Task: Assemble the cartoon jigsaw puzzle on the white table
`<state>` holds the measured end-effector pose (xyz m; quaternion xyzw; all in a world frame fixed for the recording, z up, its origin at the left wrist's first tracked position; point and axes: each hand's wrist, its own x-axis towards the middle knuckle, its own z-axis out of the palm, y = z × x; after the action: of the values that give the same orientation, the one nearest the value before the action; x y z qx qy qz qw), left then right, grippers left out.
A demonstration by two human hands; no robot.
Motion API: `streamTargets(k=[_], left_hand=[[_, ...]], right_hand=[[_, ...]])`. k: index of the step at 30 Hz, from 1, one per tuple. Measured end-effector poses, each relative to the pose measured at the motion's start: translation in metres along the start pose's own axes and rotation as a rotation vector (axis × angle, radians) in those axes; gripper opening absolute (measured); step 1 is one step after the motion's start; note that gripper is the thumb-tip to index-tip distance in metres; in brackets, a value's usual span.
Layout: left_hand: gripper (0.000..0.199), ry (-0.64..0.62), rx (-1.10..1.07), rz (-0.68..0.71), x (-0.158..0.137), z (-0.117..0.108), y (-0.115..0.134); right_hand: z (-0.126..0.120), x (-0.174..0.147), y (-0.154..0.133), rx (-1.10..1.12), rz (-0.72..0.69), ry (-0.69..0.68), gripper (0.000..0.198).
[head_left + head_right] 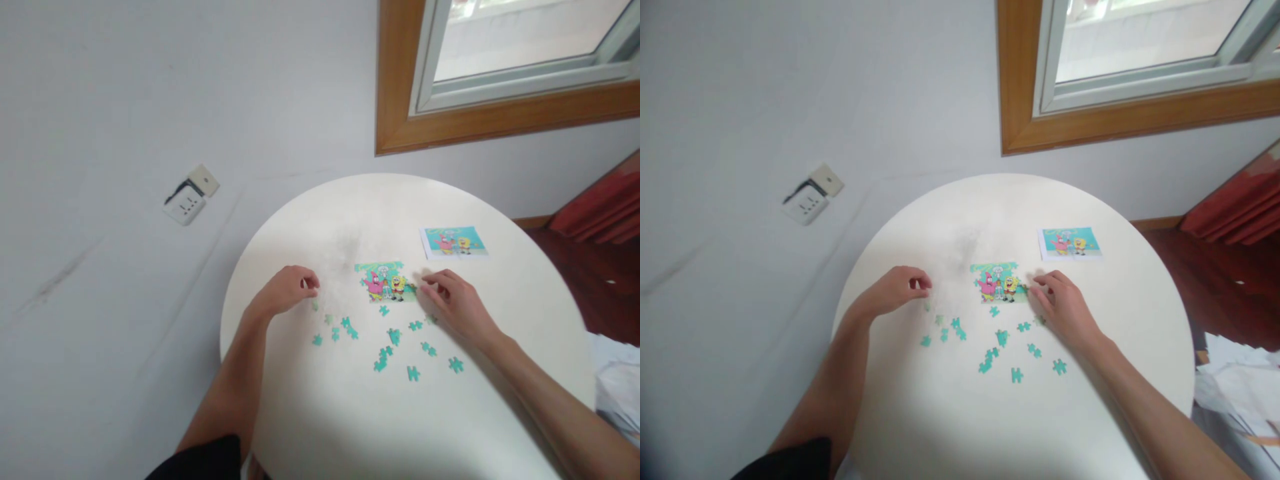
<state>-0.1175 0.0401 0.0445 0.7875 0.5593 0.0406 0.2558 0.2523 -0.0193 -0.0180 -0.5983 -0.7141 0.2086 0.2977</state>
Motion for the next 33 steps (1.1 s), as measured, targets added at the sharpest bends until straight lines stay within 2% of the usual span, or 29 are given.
streamTargets(k=[6,10,16,22,25,30,33], left_hand=[[0.018,-0.180,0.032,0.144,-0.006,0.006,0.009],[0.016,-0.264,0.099,0.162,-0.007,0.014,0.023],[0.014,-0.252,0.215,0.124,-0.011,0.025,0.037],[0.014,-0.205,0.192,0.121,-0.010,0.028,0.037],[0.011,-0.180,0.140,0.159,-0.010,0.028,0.033],[0.011,-0.141,0.071,0.200,-0.011,0.024,0.030],[0.014,-0.075,0.038,0.220,-0.008,0.020,0.037]], right_hand=[[0.000,0.003,0.007,0.010,-0.019,0.052,0.030],[-0.005,0.008,0.015,0.011,-0.007,0.155,0.030],[-0.013,0.015,0.027,0.016,0.043,0.292,0.033],[-0.018,0.018,0.028,0.019,0.068,0.309,0.032],[-0.024,0.013,0.021,0.021,0.039,0.202,0.027],[-0.031,-0.011,-0.001,-0.006,-0.030,-0.183,0.014],[-0.030,-0.022,-0.014,-0.068,-0.073,-0.298,0.012]])
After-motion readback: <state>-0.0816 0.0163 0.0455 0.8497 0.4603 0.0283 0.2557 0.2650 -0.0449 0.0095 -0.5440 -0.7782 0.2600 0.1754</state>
